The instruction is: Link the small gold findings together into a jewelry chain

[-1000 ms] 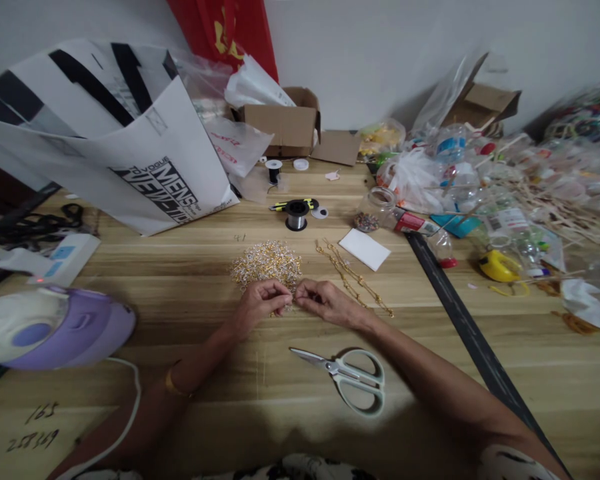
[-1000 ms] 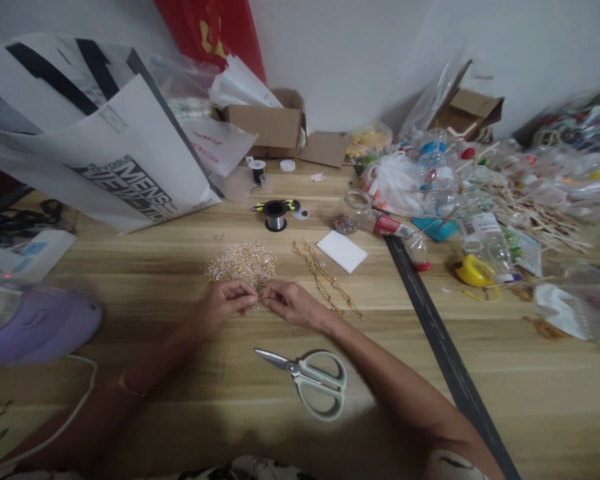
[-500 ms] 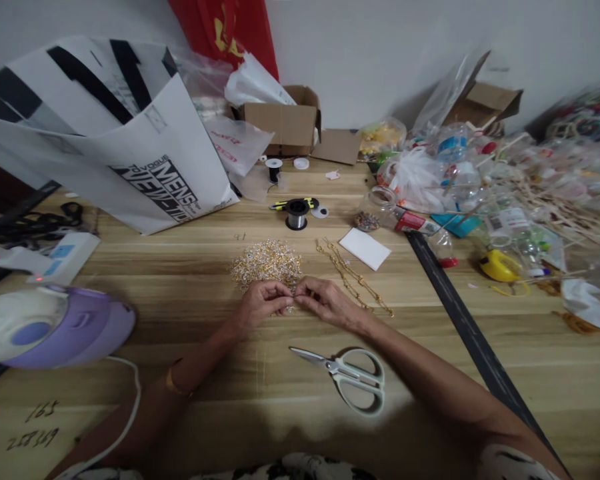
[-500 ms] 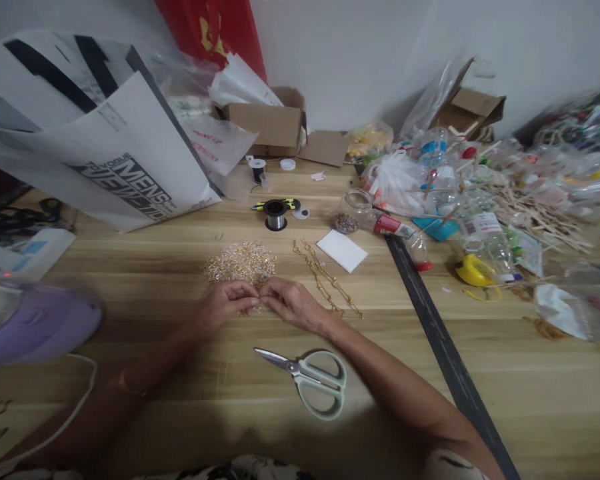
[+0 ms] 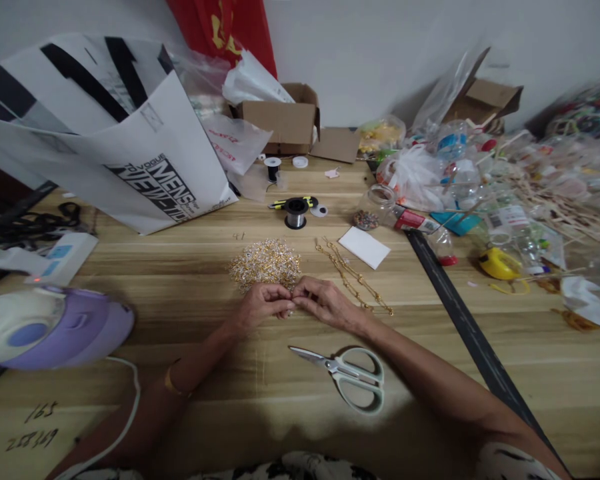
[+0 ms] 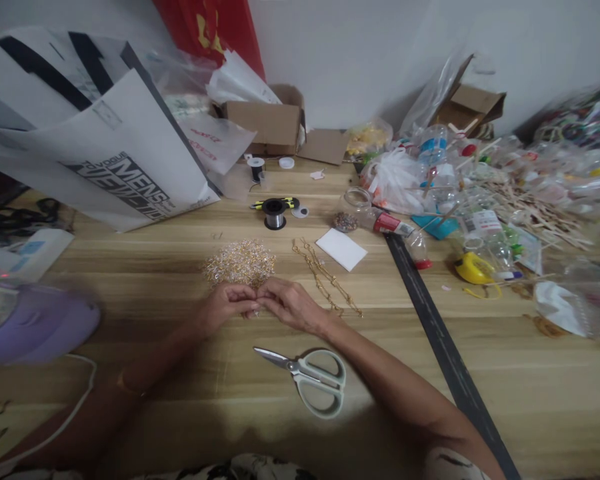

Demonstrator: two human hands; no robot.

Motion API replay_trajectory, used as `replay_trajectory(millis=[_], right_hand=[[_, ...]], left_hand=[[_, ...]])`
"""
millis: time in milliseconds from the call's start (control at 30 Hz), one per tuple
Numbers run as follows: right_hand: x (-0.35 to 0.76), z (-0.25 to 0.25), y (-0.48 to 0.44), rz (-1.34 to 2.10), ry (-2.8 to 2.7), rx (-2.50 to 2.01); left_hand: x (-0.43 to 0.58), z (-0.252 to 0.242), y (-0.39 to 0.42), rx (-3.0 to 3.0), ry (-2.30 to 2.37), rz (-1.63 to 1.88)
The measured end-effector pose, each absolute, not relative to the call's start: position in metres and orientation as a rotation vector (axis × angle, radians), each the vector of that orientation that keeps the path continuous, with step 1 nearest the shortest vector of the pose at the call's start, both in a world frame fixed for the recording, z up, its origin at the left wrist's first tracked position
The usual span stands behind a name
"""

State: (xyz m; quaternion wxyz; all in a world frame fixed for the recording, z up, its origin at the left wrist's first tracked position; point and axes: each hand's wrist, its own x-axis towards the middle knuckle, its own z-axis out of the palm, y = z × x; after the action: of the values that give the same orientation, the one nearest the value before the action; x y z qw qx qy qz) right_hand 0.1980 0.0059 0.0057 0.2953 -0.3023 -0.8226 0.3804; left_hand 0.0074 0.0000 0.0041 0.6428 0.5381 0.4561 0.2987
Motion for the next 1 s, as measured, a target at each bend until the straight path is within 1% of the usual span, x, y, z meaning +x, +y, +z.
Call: replay_trajectory(millis=[633, 1000], right_hand=[[0.1987, 0.0072, 0.0084, 0.976, -2.213, -0.826], [0.1991, 0.0067, 0.0069, 0.958, -2.214, -0.814]], left_hand=[[0.0063, 0.0085, 0.0004, 1.187, 1.092, 0.780], [0.0052, 0.0010, -0.0001, 1.190, 1.041, 0.712]])
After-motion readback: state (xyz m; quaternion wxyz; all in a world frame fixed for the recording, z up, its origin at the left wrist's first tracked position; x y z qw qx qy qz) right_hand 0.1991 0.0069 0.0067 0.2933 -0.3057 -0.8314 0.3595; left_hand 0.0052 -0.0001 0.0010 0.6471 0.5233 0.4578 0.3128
